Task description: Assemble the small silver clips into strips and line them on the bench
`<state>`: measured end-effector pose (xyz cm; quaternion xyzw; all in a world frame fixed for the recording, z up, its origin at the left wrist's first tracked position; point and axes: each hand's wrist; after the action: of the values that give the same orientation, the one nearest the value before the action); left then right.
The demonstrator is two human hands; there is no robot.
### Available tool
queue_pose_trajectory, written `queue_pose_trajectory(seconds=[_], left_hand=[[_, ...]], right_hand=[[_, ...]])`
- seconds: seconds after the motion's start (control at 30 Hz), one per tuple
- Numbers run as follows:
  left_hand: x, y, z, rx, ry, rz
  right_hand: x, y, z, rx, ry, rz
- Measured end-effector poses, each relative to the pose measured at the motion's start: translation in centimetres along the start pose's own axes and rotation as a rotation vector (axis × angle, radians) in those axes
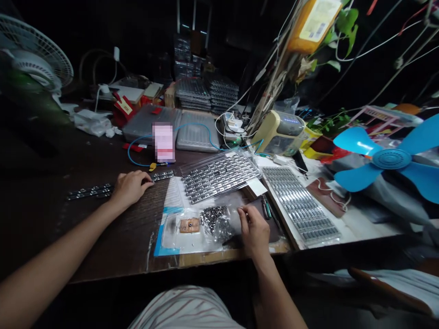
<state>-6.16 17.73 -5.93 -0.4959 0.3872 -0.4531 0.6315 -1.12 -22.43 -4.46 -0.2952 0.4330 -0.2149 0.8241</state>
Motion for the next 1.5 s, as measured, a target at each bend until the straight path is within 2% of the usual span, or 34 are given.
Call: queue_pose_trajectory(seconds=[0.1, 0.2, 0.23, 0.3, 0.37, 0.5, 0.6, 0.73, 0.87, 0.97, 1.17, 1.27, 1.33, 1.43, 1.5], left_hand=[[-0.8, 0.5, -0.2, -0.023, -0.050, -0.147], [-1.1, 0.6, -0.4, -0.030, -0.049, -0.179], [-1.1, 0.5, -0.5, -0.023, -0.047, -0.149], [-0.7, 0.0, -0.7, -0.003, -0.036, -0.049], [0.0, -0.6, -1.0, 0.015, -0.012, 0.042], [1.9, -1.5, -1.6, 0.012, 0.096, 0.024], [3.6, -1.9, -1.6, 0.009, 0.159, -0.051], [6.5, -1.9, 0.3, 0.005, 0.208, -0.137], [8.9, -1.2, 3.5, 0.006, 0.157, -0.196], [9.9, -0.4, 5.3, 0.017, 0.116, -0.198], [10.1, 0.0, 6.2, 0.018, 0.058, -0.248], [9.3, -0.8, 5.4, 0.027, 0.016, -0.292], [8.6, -1.5, 3.9, -0.010, 0.018, -0.434], [8.1, -2.5, 0.2, -0.161, 0.043, -0.729], [8.3, -2.9, -2.6, -0.231, 0.052, -0.801]], right_hand=[[0.4, -0.3, -0.1, 0.047, -0.013, -0.129], [-0.5, -0.1, -0.4, 0.141, -0.108, -0.162], [-1.0, 0.3, -0.6, 0.095, -0.174, -0.118], [-2.0, 1.3, -1.1, -0.135, -0.312, -0.050], [-2.6, 2.6, -1.6, -0.232, -0.280, -0.111], [-2.8, 4.4, -2.4, -0.284, -0.133, -0.194], [-3.1, 4.9, -2.8, -0.315, -0.112, -0.119], [-3.1, 5.3, -2.8, -0.255, -0.118, 0.021], [-2.5, 5.6, -2.7, -0.166, -0.121, 0.173], [-2.1, 5.6, -2.8, -0.113, -0.108, 0.254], [-1.9, 5.5, -2.7, -0.115, -0.091, 0.334], [-1.8, 5.4, -2.7, -0.101, -0.094, 0.380], [-1.9, 5.2, -2.7, -0.101, -0.101, 0.386], [-2.4, 5.0, -2.6, -0.103, -0.119, 0.352], [-3.2, 5.2, -2.5, -0.125, -0.130, 0.321]])
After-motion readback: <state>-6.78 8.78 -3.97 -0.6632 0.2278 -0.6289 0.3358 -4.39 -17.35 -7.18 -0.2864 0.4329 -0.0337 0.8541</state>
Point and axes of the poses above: each hand's wrist, its own z-axis towards the middle knuckle, its own y-axis out of the palm, x = y × z, and after that the axes turned 14 degrees about z, right-handed
